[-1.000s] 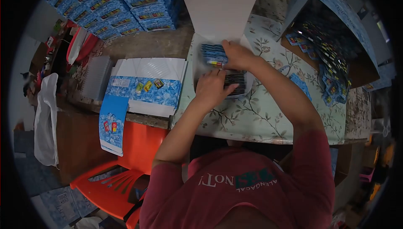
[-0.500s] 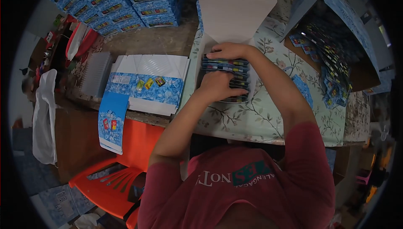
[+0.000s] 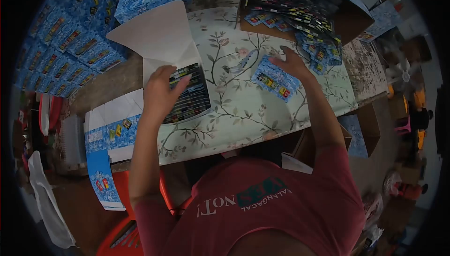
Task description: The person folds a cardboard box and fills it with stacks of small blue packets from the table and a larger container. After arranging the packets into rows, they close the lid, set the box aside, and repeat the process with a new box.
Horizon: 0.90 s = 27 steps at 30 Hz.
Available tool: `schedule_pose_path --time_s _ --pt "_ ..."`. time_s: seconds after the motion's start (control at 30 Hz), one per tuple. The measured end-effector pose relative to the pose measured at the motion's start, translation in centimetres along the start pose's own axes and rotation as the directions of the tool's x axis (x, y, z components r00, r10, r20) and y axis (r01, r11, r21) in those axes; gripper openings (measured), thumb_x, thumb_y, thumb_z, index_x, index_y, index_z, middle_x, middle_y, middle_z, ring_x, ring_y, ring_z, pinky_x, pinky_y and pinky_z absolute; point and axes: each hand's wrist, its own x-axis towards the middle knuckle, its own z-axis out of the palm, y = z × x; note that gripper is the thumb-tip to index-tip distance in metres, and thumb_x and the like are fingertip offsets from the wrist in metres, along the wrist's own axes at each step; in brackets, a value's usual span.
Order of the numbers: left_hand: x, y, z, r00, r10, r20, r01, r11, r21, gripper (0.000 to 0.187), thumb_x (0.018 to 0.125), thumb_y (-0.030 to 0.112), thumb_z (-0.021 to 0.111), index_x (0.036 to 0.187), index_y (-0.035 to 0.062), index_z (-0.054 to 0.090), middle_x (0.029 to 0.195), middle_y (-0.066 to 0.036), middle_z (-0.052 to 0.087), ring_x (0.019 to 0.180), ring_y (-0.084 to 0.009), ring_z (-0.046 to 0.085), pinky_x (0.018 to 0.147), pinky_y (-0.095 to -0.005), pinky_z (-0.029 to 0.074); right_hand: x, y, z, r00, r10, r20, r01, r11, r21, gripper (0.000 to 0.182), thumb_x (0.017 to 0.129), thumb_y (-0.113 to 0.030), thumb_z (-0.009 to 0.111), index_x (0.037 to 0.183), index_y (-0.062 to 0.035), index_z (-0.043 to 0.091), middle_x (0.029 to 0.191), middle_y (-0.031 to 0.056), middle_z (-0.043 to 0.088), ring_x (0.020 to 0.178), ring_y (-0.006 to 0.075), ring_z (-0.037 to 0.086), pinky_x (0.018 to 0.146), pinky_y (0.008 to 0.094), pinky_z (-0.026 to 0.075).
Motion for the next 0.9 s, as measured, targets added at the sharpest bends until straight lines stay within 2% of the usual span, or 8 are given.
schedule_pose_path --time_s 0.07,0.17,0.23,0.4,0.5,0.63,0.83,0.9 --pt "3.3 -1.5 1.0 0.995 -0.026 0.094 0.020 0.998 0.061 0.056 0.076 0.048 0.067 0.104 -0.0007 0.063 0.096 -0.019 0.064 0.088 -0.0345 0.062 0.080 -0.0401 0.048 -0.7 4.4 0.3 0.955 0.077 0.287 -0.066 0.997 -0.050 0.096 0.065 -0.059 0.072 0.133 0.0018 0.039 0.129 0.0261 0.046 0.118 0.0358 0.048 0.098 0.0384 0.040" --pt "6.8 -3.6 3.7 0.881 -0.204 0.427 0.146 0.975 0.165 0.079 0.068 0.063 0.066 0.111 -0.0031 0.061 0.103 -0.020 0.064 0.093 -0.0330 0.062 0.083 -0.0387 0.047 -2.6 2.0 0.5 0.948 0.172 0.268 -0.091 0.952 -0.291 0.110 0.057 -0.062 0.075 0.137 0.0005 0.033 0.133 0.0264 0.042 0.123 0.0393 0.042 0.103 0.0385 0.034" --pt "8.1 -4.0 3.8 0.531 -0.238 0.813 0.152 0.971 0.185 0.084 0.065 0.067 0.065 0.113 -0.0022 0.061 0.107 -0.019 0.063 0.096 -0.0312 0.061 0.083 -0.0375 0.047 -2.9 0.9 0.5 0.945 0.149 0.293 -0.063 0.957 -0.284 0.108 0.058 -0.058 0.077 0.135 0.0036 0.034 0.129 0.0264 0.045 0.121 0.0402 0.044 0.101 0.0379 0.037" --pt "7.0 -5.5 3.1 0.564 -0.102 0.819 0.229 0.973 -0.037 0.075 0.065 0.066 0.066 0.103 0.0015 0.066 0.099 -0.019 0.065 0.091 -0.0296 0.062 0.079 -0.0365 0.047 -1.9 2.8 1.5 0.931 0.148 0.334 -0.158 0.987 0.003 0.100 0.059 -0.043 0.082 0.130 0.0101 0.035 0.122 0.0256 0.052 0.113 0.0347 0.052 0.091 0.0359 0.044" --pt "6.3 -5.0 3.2 0.495 -0.050 0.867 0.158 0.987 -0.033 0.077 0.064 0.070 0.063 0.099 0.0016 0.068 0.096 -0.018 0.065 0.087 -0.0296 0.063 0.078 -0.0360 0.047 -3.8 1.1 2.0 0.984 0.100 0.149 -0.118 0.986 0.117 0.072 0.067 -0.028 0.079 0.121 0.0036 0.044 0.103 0.0196 0.063 0.095 0.0295 0.062 0.081 0.0360 0.048" --pt "6.2 -4.0 4.1 0.477 -0.171 0.862 0.112 0.985 0.133 0.081 0.065 0.075 0.057 0.097 0.0010 0.068 0.093 -0.017 0.066 0.086 -0.0291 0.063 0.077 -0.0357 0.048 -4.7 -2.5 1.1 0.983 0.028 0.184 -0.041 0.997 0.067 0.055 0.072 -0.019 0.075 0.115 0.0001 0.048 0.099 0.0170 0.064 0.092 0.0251 0.063 0.078 0.0337 0.048" --pt "4.3 -3.1 2.2 0.626 -0.295 0.722 0.060 0.941 0.332 0.089 0.065 0.081 0.050 0.097 0.0003 0.068 0.096 -0.017 0.066 0.090 -0.0299 0.064 0.078 -0.0373 0.049 -2.9 -15.8 -0.4 0.972 -0.235 0.006 0.197 0.828 0.526 0.047 0.074 -0.018 0.074 0.110 -0.0015 0.049 0.094 0.0135 0.062 0.084 0.0210 0.061 0.075 0.0320 0.048" --pt "2.7 -4.1 2.2 0.809 -0.220 0.545 0.105 0.967 0.234 0.090 0.066 0.082 0.048 0.103 0.0009 0.065 0.097 -0.017 0.066 0.092 -0.0303 0.064 0.083 -0.0394 0.048 -1.5 -20.1 1.1 0.935 -0.349 -0.060 0.330 0.798 0.504 0.044 0.075 -0.019 0.074 0.109 -0.0035 0.050 0.093 0.0103 0.062 0.083 0.0160 0.060 0.073 0.0309 0.048"
